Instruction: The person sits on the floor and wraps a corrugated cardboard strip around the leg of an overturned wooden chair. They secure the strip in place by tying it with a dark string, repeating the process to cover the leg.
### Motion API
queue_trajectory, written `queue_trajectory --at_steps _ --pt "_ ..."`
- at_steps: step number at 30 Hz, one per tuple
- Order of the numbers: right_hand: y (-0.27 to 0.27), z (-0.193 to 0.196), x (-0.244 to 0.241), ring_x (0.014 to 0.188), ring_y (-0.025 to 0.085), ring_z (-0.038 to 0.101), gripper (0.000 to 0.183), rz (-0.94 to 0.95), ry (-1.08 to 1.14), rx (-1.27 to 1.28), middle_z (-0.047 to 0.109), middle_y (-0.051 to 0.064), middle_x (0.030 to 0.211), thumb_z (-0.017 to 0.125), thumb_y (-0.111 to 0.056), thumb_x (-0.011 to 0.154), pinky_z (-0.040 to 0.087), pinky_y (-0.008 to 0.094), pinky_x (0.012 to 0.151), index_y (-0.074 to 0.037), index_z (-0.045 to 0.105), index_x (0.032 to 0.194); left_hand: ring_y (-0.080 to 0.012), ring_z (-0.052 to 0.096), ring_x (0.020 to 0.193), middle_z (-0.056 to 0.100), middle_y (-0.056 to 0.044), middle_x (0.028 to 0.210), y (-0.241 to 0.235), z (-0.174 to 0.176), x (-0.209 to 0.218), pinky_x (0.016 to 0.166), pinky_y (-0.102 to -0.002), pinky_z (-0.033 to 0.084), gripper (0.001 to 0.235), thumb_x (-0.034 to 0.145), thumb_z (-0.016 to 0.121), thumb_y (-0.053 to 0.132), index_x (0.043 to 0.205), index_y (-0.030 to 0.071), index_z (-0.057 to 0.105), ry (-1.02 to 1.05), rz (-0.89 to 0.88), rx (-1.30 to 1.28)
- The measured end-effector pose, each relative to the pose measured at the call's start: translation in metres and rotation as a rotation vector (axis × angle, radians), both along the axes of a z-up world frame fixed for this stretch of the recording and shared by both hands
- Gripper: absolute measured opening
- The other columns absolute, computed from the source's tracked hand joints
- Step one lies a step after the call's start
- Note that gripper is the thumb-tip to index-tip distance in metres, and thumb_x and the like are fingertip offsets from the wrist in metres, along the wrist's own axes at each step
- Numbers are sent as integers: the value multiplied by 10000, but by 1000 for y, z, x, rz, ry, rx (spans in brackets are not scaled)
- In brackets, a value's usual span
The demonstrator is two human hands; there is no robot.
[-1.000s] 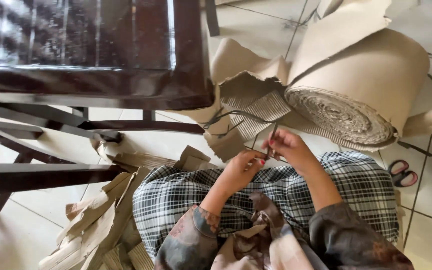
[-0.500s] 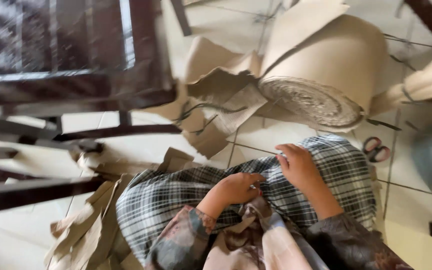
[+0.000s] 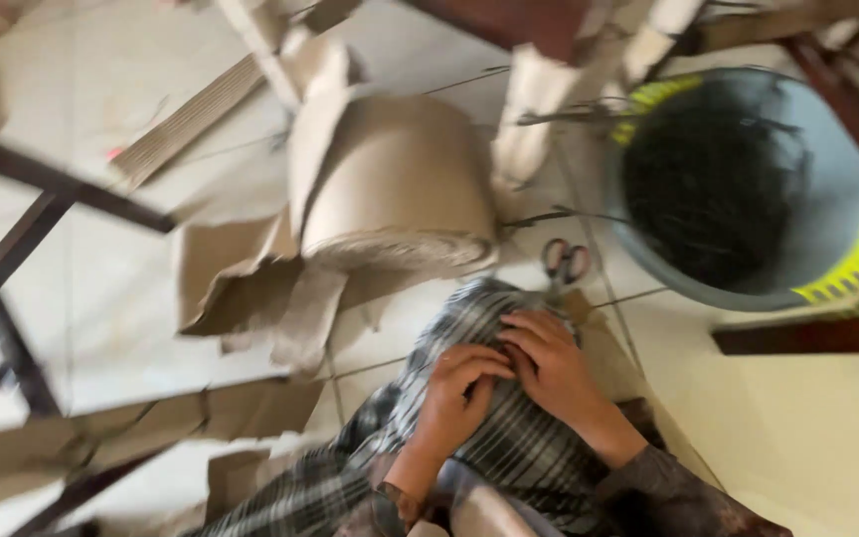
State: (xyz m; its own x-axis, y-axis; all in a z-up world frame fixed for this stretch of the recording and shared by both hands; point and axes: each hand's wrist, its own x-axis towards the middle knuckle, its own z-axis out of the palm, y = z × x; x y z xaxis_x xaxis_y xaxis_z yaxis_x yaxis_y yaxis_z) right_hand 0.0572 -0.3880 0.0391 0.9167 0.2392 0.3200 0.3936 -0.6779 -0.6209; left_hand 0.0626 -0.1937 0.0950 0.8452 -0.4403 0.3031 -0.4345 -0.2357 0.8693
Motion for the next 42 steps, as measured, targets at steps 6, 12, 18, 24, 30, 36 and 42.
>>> queue_trajectory --at_steps 6,12,18,24,30,36,42 --pt "-105 -10 12 1292 396 535 209 -378 -80 -162 504 182 1432 623 -137 1012 458 573 1040 -92 661 1213 -259 700 1023 758 -18 1051 -75 -35 36 978 -510 460 206 952 604 57 1024 168 761 -203 -75 327" --pt "-157 -40 24 1510 485 234 97 -503 274 -341 331 200 1628 744 -221 869 198 739 1170 -164 796 928 -223 720 852 770 -16 938 -99 -48 55 878 -466 523 191 932 587 109 946 164 769 -248 -96 545" --pt "-165 -93 40 1076 365 602 280 -510 90 -277 681 85 1198 696 79 815 434 536 717 -158 830 881 -203 727 818 775 -19 877 -102 -47 58 892 -440 535 171 882 609 84 904 136 771 -242 -41 500" --pt "-144 -34 41 966 324 614 308 -457 37 -292 686 73 1199 681 126 771 442 486 677 -122 783 923 -293 703 1033 663 -143 1204 -102 -48 59 823 -429 587 406 967 585 114 1353 8 519 -156 137 443" --pt "-107 -11 5 886 311 620 204 -49 184 -141 697 50 1010 707 -4 673 517 464 759 -195 739 738 -397 613 1249 496 -209 1442 -103 -37 61 812 -455 568 535 927 592 120 1447 77 470 -239 148 466" --pt "-111 24 17 886 225 639 143 8 494 16 713 -9 908 708 -56 817 511 373 778 -173 628 835 -417 493 1360 506 -205 1455 -103 -32 62 1122 -583 406 469 883 530 71 1344 138 583 -302 163 518" --pt "-151 -31 70 853 325 784 461 -288 598 -217 734 166 1153 775 -209 841 630 464 748 -216 549 1243 -364 392 1454 431 -136 1521 -106 -44 58 1146 -533 324 418 815 626 171 1224 257 640 -246 194 677"
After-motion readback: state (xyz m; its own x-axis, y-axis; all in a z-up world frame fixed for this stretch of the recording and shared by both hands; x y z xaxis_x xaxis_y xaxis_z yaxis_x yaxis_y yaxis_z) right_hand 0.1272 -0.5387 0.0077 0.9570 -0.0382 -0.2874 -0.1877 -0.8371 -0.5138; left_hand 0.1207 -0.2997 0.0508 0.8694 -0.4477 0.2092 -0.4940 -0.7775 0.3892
